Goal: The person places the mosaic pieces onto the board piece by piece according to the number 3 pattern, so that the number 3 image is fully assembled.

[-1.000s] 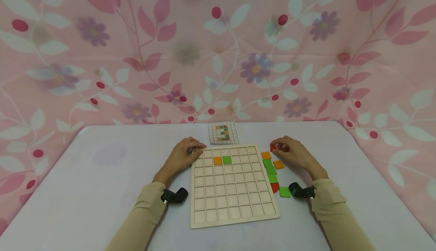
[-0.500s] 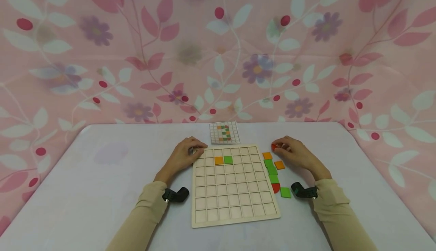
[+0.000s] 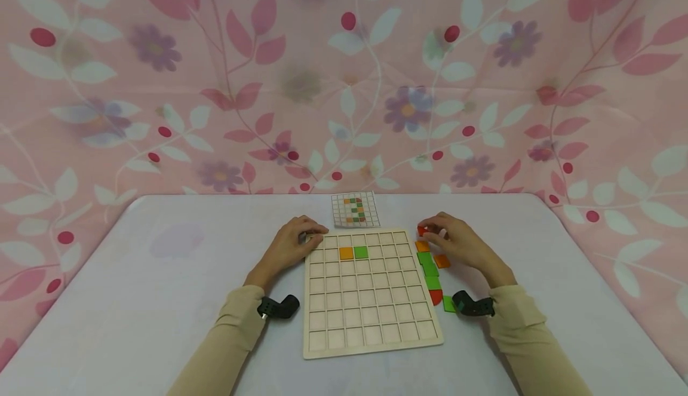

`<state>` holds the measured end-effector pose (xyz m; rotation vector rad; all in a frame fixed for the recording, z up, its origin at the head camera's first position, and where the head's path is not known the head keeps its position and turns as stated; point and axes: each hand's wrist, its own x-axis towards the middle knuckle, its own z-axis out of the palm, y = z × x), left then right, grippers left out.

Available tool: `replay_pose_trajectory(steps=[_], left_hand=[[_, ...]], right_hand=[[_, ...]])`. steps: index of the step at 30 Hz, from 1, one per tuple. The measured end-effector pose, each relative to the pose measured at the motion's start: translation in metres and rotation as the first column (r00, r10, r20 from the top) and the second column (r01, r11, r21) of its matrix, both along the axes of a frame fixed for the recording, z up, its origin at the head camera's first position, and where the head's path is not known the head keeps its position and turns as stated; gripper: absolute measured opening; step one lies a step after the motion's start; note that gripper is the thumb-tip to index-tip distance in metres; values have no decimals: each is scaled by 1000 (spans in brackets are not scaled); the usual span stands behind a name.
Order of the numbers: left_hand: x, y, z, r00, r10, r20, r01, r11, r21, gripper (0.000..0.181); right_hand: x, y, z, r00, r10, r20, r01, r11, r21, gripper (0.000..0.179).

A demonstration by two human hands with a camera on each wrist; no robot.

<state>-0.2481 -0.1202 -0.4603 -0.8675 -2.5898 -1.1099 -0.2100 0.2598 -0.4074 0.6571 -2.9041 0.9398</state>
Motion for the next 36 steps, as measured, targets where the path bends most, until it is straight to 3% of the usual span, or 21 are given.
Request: replay_pose_trajectory(steps=[24,36], left_hand=[[1,2,4,1000,5,4,-5,1000,-15,14],[1,1,2,1000,8,29,-8,1000,-10,15]], right_hand=[[8,-30,5,996,54,-75,-56,998,-25,24],[12,-44,6,997,73,-37,-74,997,-5,25]])
